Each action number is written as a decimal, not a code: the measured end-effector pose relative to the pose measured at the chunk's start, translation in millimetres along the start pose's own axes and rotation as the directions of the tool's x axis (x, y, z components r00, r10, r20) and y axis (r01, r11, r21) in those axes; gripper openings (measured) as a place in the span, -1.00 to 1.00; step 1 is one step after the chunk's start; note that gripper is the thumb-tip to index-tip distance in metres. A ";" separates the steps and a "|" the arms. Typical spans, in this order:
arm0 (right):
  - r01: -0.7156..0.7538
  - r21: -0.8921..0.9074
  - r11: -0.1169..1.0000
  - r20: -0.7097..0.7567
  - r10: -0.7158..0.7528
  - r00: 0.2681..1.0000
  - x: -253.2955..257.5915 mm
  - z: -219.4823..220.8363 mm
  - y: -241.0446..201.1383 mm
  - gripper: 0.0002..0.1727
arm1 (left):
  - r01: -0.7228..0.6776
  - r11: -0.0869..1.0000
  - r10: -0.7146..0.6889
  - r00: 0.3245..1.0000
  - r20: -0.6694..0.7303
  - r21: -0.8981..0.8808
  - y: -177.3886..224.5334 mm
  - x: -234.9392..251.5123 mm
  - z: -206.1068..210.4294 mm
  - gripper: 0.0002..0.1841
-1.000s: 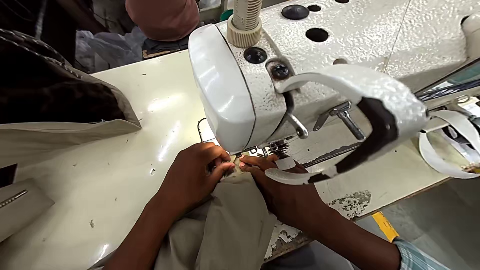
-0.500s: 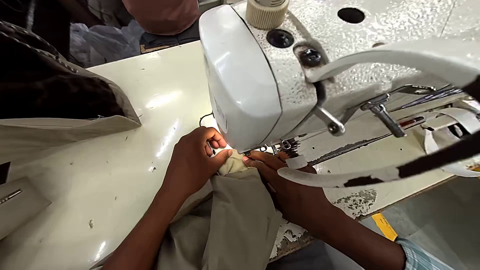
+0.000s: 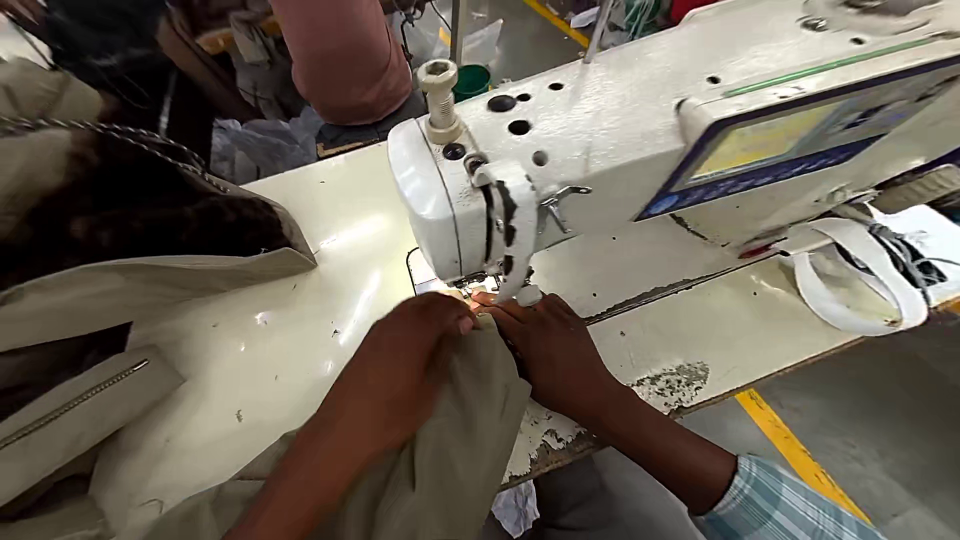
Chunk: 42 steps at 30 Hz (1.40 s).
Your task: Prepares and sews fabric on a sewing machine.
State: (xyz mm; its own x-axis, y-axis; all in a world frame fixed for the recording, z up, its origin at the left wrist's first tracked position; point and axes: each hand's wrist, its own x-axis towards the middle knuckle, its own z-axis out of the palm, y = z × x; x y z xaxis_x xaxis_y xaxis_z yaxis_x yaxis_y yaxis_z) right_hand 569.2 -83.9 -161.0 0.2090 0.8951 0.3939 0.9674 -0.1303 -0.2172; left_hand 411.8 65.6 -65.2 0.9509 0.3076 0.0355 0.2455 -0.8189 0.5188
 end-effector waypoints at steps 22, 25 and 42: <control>0.039 0.017 0.999 -0.021 -0.039 0.999 4.1 -9.0 15.7 -0.67 | 0.175 0.939 -0.095 0.960 -0.265 0.296 7.6 -12.6 93.4 -0.33; 0.053 0.022 0.998 -0.040 -0.052 0.998 6.0 -9.2 15.9 -0.68 | 0.186 0.939 -0.105 0.956 -0.274 0.289 7.9 -11.6 93.7 -0.34; 0.152 0.117 0.981 -0.200 -0.126 0.972 31.0 5.1 28.6 -0.83 | 0.136 0.966 -0.068 0.954 -0.293 0.221 2.6 -9.6 89.5 -0.39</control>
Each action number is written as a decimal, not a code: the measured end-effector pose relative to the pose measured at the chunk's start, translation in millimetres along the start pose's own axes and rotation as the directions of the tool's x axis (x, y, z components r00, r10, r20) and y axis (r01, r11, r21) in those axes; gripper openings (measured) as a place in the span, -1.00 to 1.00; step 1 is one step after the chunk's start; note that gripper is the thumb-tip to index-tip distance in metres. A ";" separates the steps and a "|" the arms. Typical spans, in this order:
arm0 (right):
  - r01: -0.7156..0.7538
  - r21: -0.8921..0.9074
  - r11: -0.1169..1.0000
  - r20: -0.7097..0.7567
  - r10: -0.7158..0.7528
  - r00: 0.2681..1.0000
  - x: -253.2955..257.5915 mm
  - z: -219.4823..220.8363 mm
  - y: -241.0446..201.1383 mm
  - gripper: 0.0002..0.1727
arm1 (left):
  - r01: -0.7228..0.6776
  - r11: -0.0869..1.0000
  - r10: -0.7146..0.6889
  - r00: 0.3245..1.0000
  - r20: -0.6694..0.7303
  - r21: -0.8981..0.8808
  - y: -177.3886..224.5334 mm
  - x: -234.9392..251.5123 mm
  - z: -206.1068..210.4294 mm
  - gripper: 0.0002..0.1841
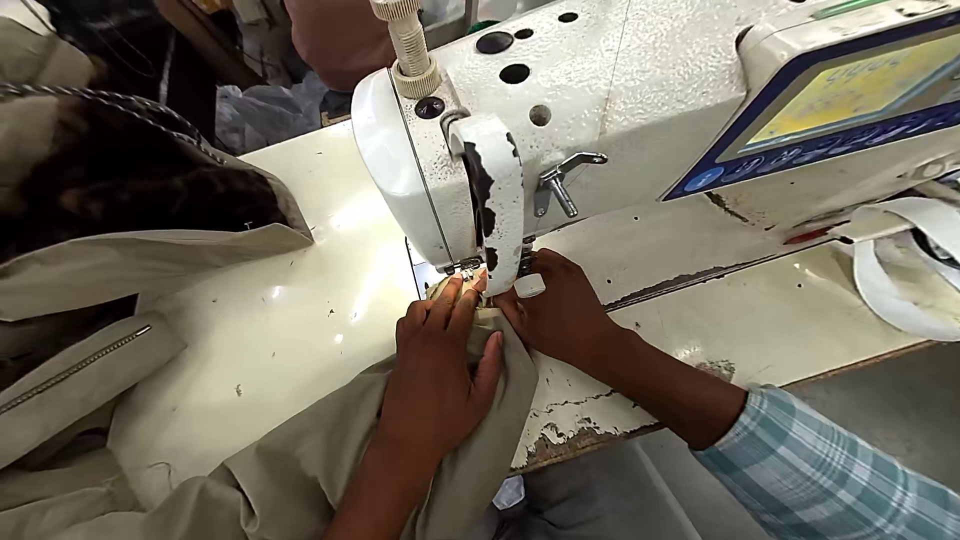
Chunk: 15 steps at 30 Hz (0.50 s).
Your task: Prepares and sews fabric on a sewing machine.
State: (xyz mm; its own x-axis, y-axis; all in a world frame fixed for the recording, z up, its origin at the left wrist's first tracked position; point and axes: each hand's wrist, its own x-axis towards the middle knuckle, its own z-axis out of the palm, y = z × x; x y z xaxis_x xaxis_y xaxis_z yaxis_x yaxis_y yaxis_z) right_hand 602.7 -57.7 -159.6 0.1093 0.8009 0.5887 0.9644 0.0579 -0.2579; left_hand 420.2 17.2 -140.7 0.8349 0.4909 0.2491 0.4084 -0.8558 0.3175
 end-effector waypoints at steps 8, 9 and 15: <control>0.003 -0.015 1.000 0.030 -0.002 1.000 -3.7 -3.6 -4.2 -0.86 | 0.001 1.000 -0.001 1.000 0.001 -0.009 -3.0 0.9 0.3 -0.39; 0.004 -0.016 1.000 0.032 -0.003 0.999 -3.6 -3.5 -4.2 -0.85 | -0.001 1.000 0.001 1.000 0.003 -0.012 -3.4 1.1 0.0 -0.39; -0.013 0.000 1.000 0.002 0.013 1.000 -3.2 0.3 -1.5 -0.83 | -0.003 0.998 0.003 1.000 0.008 -0.060 -5.6 1.9 -1.7 -0.43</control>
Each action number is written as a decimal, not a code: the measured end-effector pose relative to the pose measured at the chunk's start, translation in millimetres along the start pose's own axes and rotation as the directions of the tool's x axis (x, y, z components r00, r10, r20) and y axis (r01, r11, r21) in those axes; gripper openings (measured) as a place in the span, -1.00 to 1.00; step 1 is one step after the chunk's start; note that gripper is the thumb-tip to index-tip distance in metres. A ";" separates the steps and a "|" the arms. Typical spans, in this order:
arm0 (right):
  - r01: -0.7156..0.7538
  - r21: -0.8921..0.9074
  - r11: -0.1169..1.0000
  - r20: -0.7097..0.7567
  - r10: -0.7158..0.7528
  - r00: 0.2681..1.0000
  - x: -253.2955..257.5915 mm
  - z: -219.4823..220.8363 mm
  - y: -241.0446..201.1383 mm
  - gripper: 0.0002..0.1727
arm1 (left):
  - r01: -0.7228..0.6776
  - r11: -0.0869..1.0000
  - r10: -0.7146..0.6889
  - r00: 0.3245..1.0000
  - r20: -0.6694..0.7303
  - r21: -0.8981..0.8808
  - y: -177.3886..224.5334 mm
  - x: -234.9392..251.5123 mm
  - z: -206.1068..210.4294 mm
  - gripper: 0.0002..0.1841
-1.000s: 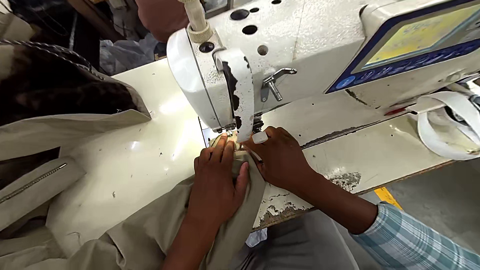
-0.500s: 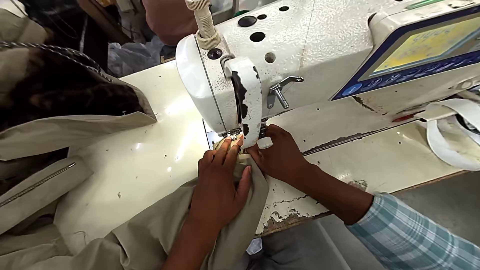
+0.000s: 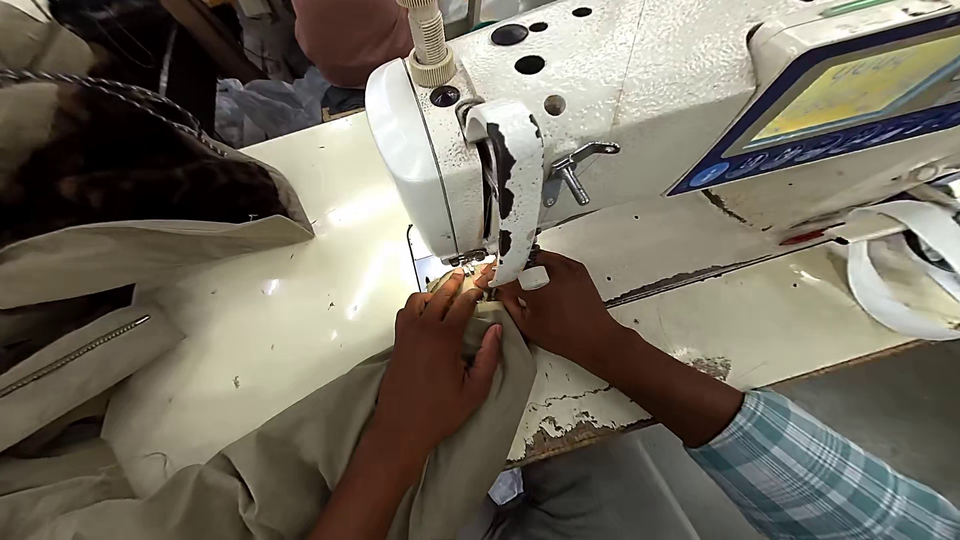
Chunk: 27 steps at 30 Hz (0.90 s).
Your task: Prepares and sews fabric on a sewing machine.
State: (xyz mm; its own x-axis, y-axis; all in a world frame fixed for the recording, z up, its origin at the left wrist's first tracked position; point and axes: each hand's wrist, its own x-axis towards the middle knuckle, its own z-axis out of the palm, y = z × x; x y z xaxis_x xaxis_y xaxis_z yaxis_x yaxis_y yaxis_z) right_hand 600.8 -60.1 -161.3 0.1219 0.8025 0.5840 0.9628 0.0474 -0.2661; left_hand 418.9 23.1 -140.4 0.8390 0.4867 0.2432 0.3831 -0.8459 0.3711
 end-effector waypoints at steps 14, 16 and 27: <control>-0.141 0.338 0.930 0.008 0.147 0.989 3.0 -2.9 16.3 -0.59 | -0.008 1.000 0.008 1.000 -0.016 -0.018 -5.8 3.5 0.1 -0.46; -0.254 0.399 0.881 0.062 0.250 0.966 6.0 -3.2 20.0 -0.43 | -0.003 1.000 0.003 1.000 -0.001 -0.026 -5.5 3.6 -0.6 -0.46; -0.371 0.414 0.832 0.077 0.374 0.924 10.0 2.7 20.8 -0.39 | 0.013 1.000 -0.013 1.000 0.006 -0.007 -3.6 3.4 -2.6 -0.45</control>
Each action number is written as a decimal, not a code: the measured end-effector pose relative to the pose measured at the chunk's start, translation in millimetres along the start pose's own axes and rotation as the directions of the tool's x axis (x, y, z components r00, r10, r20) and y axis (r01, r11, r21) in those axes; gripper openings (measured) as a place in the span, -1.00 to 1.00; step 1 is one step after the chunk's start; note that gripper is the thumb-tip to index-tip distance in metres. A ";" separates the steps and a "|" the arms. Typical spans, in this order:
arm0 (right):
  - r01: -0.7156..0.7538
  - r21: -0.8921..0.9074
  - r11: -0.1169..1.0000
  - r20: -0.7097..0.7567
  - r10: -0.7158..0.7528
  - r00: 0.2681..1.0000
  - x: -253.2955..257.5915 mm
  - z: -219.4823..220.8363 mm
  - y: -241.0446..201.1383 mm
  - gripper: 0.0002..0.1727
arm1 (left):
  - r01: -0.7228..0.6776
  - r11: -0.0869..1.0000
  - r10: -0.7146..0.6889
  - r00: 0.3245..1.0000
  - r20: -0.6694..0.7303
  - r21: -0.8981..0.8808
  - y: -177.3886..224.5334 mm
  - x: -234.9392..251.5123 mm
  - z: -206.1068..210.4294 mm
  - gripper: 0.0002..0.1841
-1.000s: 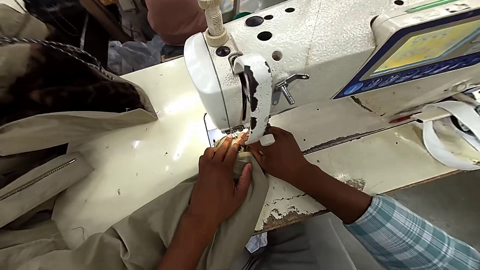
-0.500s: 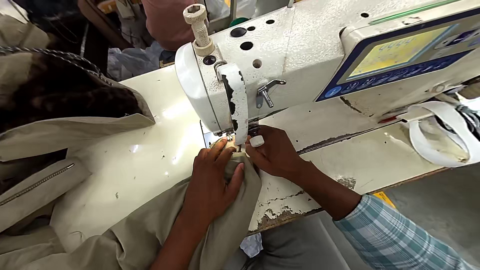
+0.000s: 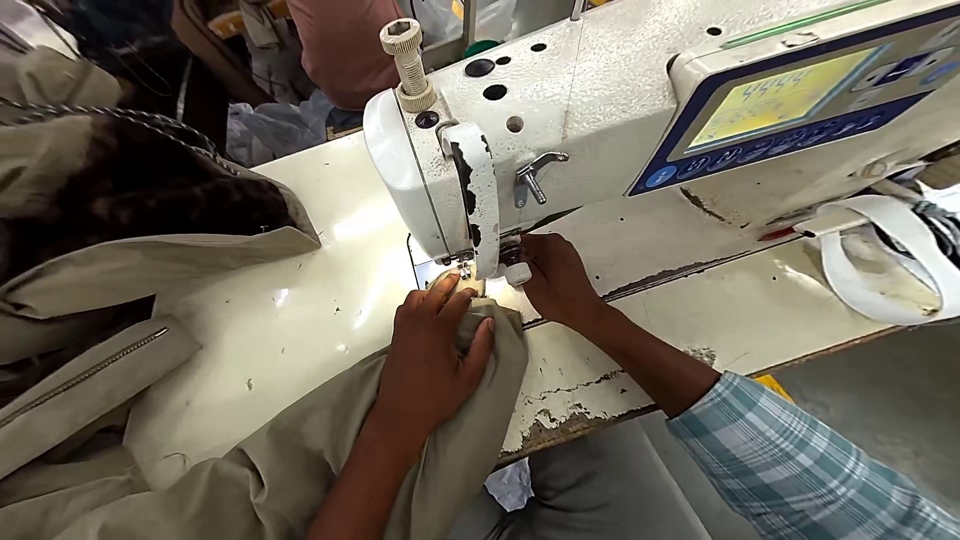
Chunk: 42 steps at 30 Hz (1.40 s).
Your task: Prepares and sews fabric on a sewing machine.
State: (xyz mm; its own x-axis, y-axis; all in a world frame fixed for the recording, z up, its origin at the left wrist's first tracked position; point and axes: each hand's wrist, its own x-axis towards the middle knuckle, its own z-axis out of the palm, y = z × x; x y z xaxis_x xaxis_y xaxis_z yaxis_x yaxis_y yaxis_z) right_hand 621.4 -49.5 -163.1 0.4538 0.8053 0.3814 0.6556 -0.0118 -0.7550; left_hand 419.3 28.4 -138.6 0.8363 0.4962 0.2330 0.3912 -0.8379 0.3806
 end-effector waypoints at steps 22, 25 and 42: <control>0.140 -0.088 0.986 0.022 -0.139 0.990 -10.9 -3.2 -4.8 -0.56 | 0.008 1.000 -0.008 1.000 -0.008 -0.012 1.7 -3.0 0.8 -0.49; 0.317 -0.206 0.926 0.082 -0.306 0.948 -19.1 -3.2 -9.8 -0.81 | -0.028 0.999 0.029 0.999 -0.032 0.021 2.0 -3.9 1.0 -0.49; 0.374 -0.336 0.864 0.122 -0.354 0.927 -18.9 1.5 -12.0 -0.79 | -0.107 0.994 0.110 0.989 -0.094 0.034 -9.5 2.1 1.5 -0.55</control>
State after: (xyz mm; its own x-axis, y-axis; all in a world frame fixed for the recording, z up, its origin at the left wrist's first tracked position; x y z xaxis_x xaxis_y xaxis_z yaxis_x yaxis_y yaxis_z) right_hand 604.1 -63.6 -162.0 0.1150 0.8230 0.5563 0.9393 0.0920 -0.3304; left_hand 418.0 37.0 -143.0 0.8342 0.4204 0.3568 0.3124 -0.8936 0.3224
